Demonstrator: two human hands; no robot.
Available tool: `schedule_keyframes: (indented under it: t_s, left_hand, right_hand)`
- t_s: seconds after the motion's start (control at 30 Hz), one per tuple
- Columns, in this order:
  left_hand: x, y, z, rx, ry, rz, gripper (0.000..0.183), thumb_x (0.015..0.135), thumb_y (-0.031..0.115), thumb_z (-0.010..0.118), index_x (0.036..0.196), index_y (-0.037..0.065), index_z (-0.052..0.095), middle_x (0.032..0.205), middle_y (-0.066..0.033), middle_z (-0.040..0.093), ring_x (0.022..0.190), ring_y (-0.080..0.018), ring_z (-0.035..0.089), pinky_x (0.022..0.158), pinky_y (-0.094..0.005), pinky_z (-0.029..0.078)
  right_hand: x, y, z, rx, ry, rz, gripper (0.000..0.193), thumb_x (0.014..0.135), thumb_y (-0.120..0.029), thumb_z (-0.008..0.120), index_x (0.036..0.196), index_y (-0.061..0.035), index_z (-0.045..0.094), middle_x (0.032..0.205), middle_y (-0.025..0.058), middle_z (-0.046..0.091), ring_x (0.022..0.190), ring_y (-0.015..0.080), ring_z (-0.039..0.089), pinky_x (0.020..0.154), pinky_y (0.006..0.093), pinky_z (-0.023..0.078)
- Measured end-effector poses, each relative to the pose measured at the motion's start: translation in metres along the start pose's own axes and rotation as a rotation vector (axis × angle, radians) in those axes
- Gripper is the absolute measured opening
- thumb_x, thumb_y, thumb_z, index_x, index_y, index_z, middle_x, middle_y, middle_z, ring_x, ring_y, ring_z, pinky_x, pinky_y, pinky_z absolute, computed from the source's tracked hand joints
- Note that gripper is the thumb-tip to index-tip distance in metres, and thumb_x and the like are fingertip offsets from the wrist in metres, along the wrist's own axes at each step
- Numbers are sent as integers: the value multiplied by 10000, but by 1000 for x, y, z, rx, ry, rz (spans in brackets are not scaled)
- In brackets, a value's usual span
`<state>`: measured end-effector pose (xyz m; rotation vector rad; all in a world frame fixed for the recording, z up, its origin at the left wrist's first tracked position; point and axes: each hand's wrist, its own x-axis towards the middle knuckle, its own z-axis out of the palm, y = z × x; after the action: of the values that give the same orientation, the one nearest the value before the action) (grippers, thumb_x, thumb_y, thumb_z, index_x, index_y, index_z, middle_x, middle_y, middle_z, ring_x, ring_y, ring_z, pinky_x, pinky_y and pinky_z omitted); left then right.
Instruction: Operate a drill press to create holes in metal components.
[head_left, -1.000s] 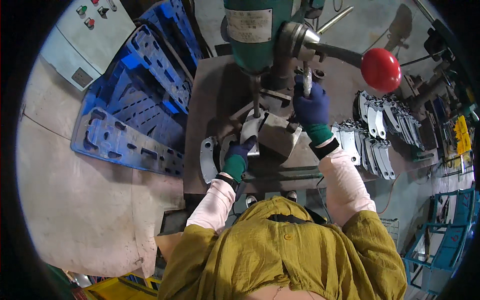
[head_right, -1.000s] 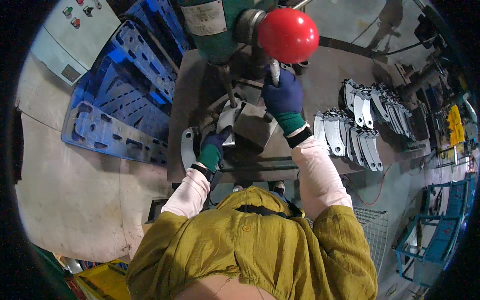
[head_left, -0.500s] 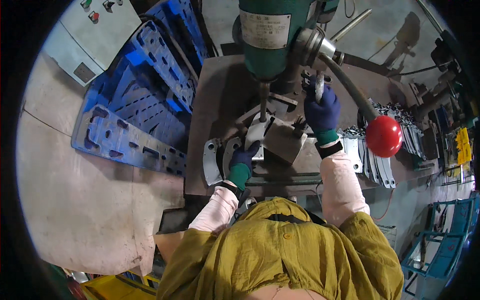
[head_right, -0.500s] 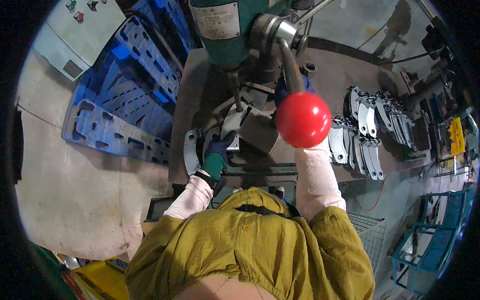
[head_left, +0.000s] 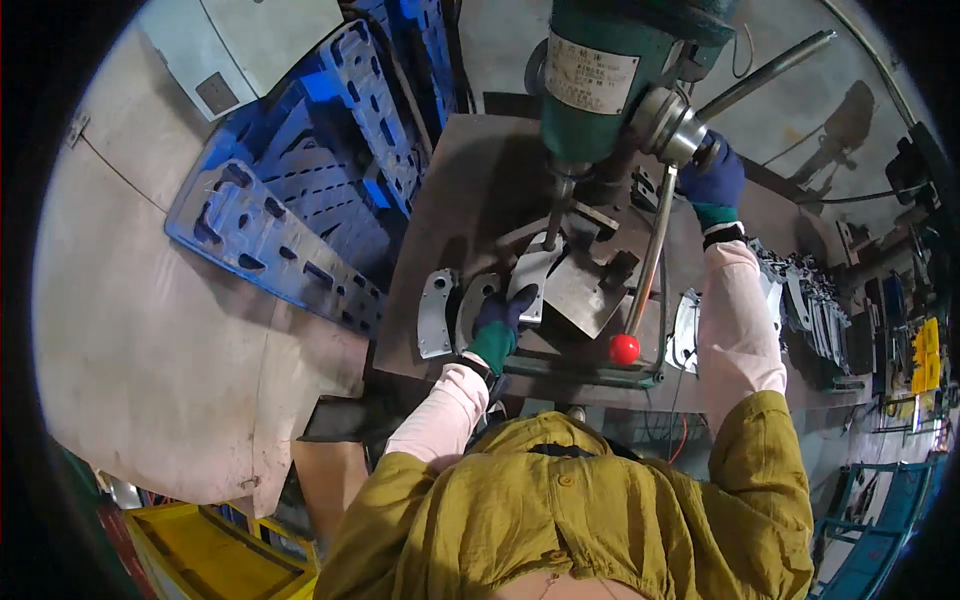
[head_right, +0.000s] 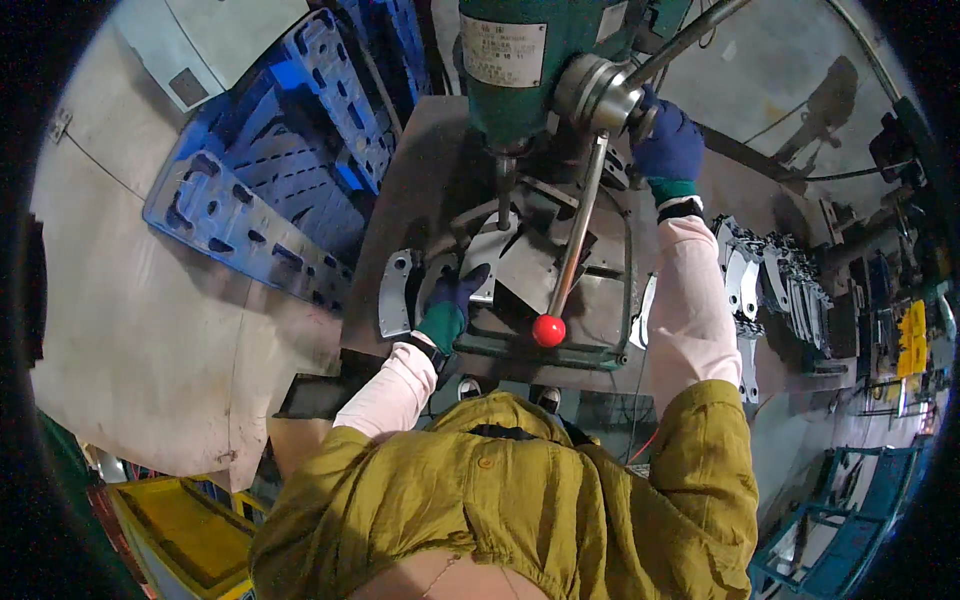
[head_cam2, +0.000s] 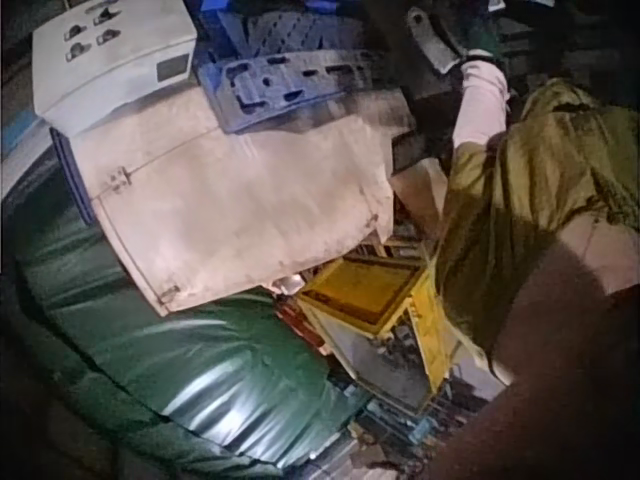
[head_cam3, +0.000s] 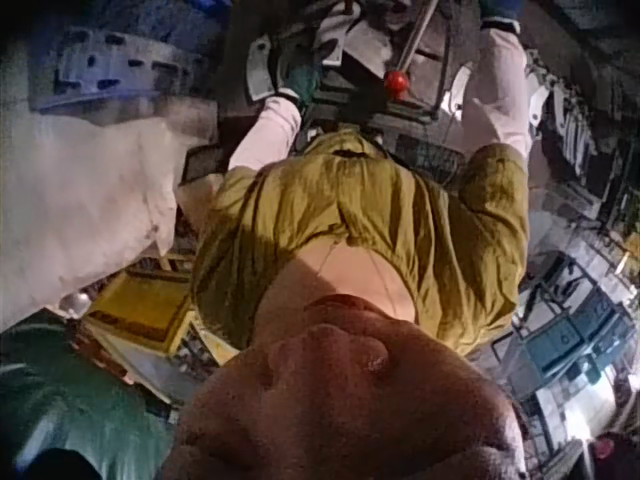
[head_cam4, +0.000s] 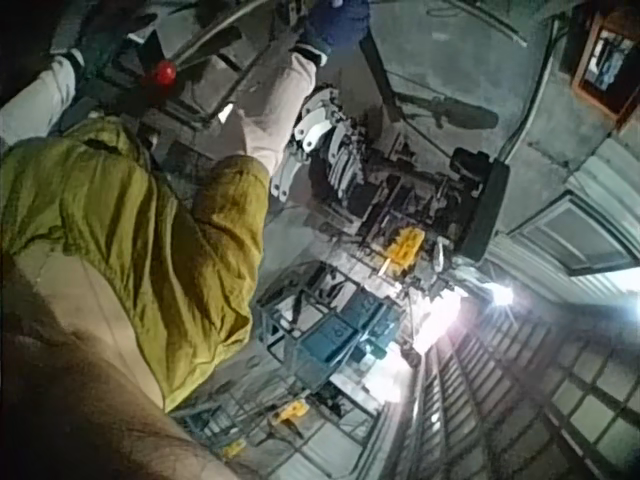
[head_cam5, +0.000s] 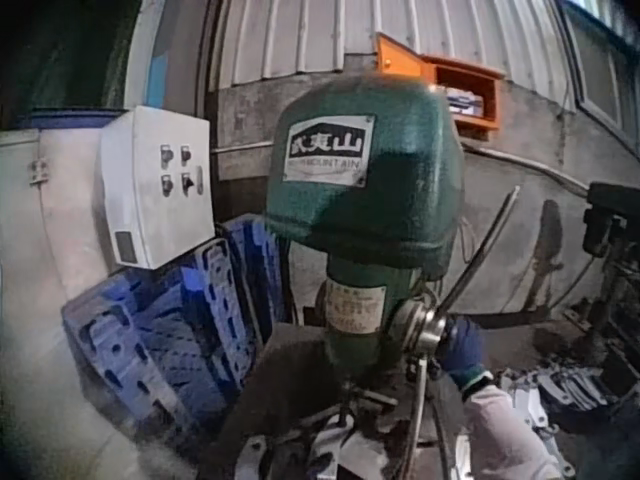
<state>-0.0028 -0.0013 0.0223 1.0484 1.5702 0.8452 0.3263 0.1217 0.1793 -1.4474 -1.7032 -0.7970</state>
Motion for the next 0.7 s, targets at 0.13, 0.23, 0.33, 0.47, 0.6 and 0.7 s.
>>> schedule_keyframes:
  t_s: [0.13, 0.23, 0.33, 0.47, 0.6, 0.7]
  left_hand:
    - [8, -4, 6, 25, 12, -51, 716, 728, 580, 751, 1113, -17, 661, 930, -135, 706, 712, -224, 675, 597, -311, 526]
    - [19, -10, 5, 150, 41, -107, 841, 712, 607, 752, 1242, -23, 582, 986, -147, 703, 719, -232, 684, 582, -314, 534]
    - [25, -5, 10, 188, -70, -134, 994, 707, 661, 716, 1381, -23, 458, 1169, -196, 649, 917, -280, 664, 720, -355, 510]
    - [39, -41, 5, 305, 25, -43, 968, 740, 734, 621, 1354, -6, 507, 1293, -228, 589, 1146, -351, 602, 954, -435, 455]
    - [37, -22, 9, 459, 44, -87, 936, 730, 746, 619, 1288, -3, 573, 1231, -241, 621, 1111, -375, 616, 938, -460, 459]
    - [11, 0, 8, 81, -151, -132, 847, 767, 657, 658, 1258, -29, 575, 1178, -236, 648, 1056, -373, 638, 904, -434, 471]
  right_hand:
    - [-35, -11, 8, 57, -53, 220, 283, 807, -255, 664, 1066, -150, 622, 856, 124, 634, 784, 360, 626, 667, 472, 508]
    - [-51, -33, -1, 184, -78, 176, 344, 814, -251, 649, 1150, -186, 620, 861, 120, 633, 796, 361, 622, 672, 478, 503]
    - [-59, -39, -9, 158, -80, 198, 396, 813, -253, 643, 1203, -191, 604, 867, 120, 630, 815, 363, 617, 682, 479, 500]
    - [-85, -104, -32, 717, -258, 706, 223, 860, -266, 656, 1019, -121, 715, 802, 124, 700, 661, 285, 671, 629, 393, 526]
    - [-93, -121, -56, 1139, -490, 846, 248, 881, -208, 627, 1081, -74, 691, 812, 104, 699, 694, 202, 671, 615, 330, 523]
    - [-70, -143, -116, 1458, -635, 768, 340, 888, -214, 615, 1159, -12, 651, 857, 105, 688, 717, 166, 655, 591, 288, 525]
